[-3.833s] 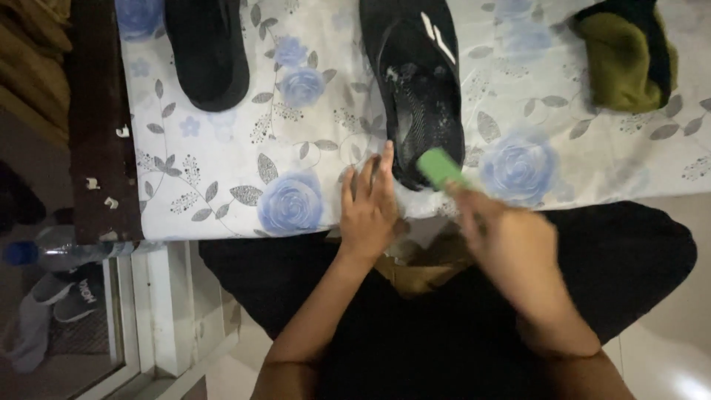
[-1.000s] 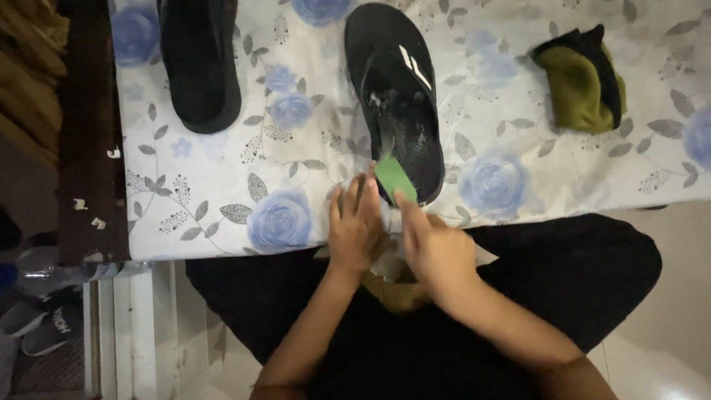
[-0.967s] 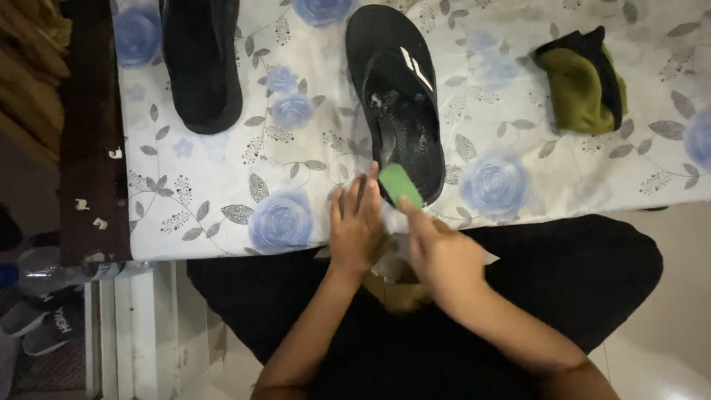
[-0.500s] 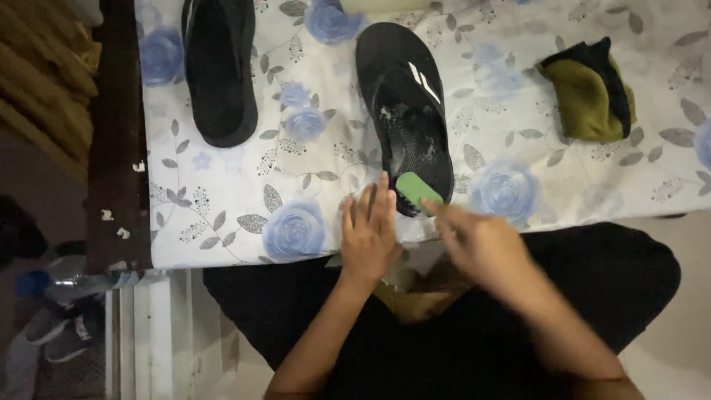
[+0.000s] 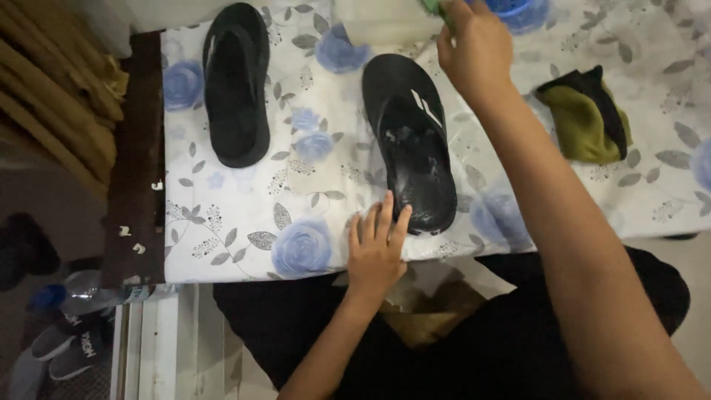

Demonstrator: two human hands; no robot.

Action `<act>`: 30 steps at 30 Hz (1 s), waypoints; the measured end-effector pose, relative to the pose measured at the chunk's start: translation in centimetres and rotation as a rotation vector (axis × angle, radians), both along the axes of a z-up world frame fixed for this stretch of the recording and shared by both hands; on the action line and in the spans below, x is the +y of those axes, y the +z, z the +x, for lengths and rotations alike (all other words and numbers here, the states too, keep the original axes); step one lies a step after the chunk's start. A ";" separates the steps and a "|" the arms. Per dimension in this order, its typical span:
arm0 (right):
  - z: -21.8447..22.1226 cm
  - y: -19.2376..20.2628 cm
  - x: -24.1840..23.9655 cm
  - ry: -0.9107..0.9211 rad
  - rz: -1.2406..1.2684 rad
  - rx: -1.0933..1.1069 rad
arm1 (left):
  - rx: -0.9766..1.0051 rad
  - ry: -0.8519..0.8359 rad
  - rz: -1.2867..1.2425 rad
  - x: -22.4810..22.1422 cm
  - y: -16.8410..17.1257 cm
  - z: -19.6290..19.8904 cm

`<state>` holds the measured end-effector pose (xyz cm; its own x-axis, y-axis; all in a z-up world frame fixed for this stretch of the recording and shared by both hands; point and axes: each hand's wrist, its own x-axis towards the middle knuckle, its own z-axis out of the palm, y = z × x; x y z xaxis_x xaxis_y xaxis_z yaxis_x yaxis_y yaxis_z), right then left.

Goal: Cleaning a black shoe by applying a white substance and scrubbing it with a small green brush.

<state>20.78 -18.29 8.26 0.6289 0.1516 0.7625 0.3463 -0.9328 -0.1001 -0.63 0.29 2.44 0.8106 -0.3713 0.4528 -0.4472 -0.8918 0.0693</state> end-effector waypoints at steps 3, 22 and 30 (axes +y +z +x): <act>4.8 -2.0 -0.4 -0.104 -0.099 -0.078 | 0.017 -0.014 0.003 0.1 -0.2 0.1; 4.1 -3.6 1.4 -0.306 -0.041 -0.010 | 0.072 -0.031 -0.009 0.3 -0.5 -0.1; 1.7 -3.7 1.3 -0.237 0.046 -0.060 | 0.022 -0.010 0.004 0.1 -1.3 0.2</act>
